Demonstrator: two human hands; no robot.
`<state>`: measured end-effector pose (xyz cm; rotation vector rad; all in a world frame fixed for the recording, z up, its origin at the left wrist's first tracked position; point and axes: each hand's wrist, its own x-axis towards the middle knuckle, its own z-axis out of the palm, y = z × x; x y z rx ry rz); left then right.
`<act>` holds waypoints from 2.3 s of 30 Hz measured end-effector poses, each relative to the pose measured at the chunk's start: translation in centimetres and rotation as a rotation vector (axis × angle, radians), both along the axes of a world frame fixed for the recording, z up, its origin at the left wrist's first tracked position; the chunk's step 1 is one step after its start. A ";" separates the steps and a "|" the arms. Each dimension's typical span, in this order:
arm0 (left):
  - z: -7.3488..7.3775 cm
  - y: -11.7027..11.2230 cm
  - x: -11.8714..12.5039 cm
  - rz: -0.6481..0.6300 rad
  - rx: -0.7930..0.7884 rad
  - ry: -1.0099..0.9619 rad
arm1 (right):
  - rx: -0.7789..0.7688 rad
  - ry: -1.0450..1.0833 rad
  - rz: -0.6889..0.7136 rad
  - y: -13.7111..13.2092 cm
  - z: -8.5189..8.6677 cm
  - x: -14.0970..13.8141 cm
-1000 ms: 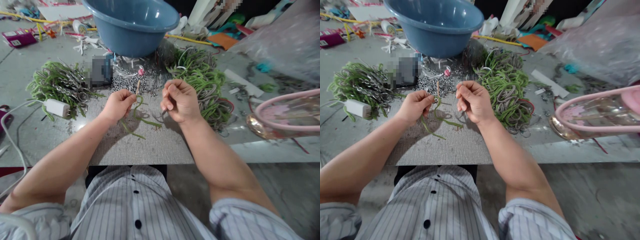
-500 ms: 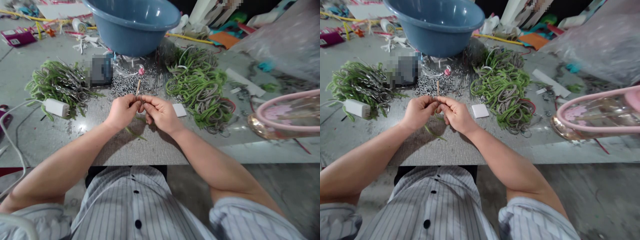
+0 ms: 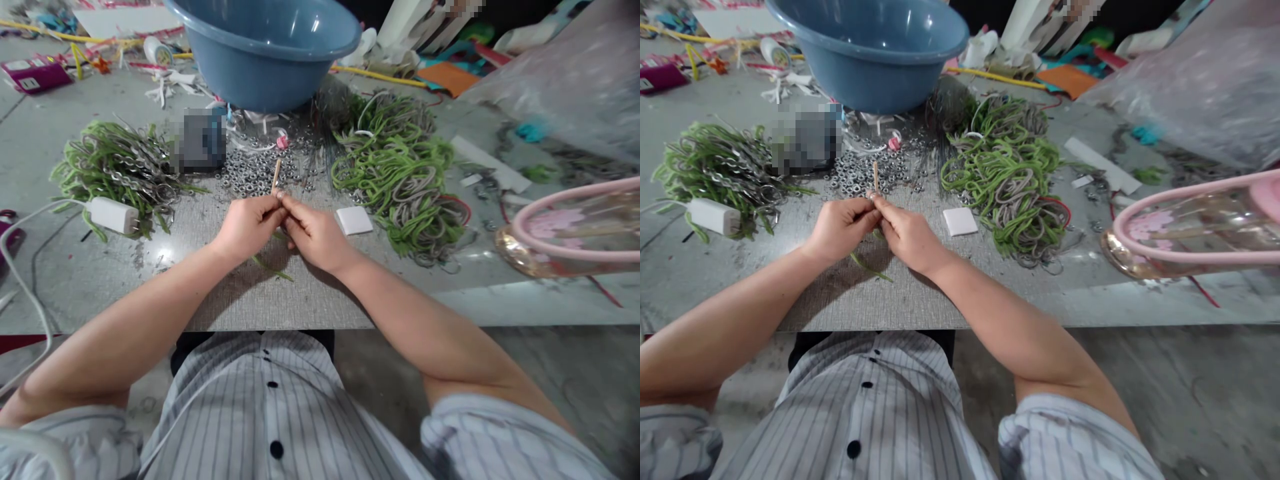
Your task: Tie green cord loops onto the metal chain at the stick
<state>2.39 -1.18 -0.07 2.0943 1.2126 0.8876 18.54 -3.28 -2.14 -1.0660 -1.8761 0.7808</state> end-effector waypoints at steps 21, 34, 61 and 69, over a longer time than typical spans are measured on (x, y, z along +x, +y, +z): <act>0.3 0.6 -0.1 0.017 -0.317 -0.581 | -0.176 0.222 -0.084 0.2 0.1 -0.1; 1.9 0.0 -0.3 -0.120 -0.758 -0.685 | -0.038 0.203 -0.066 1.0 -1.0 0.0; 2.2 0.2 -0.7 -0.180 -0.916 -0.623 | 0.393 -0.176 -0.131 1.7 0.0 1.6; 2.1 0.1 -0.5 -0.175 -0.916 -0.609 | 0.325 -0.152 -0.151 1.6 0.5 1.7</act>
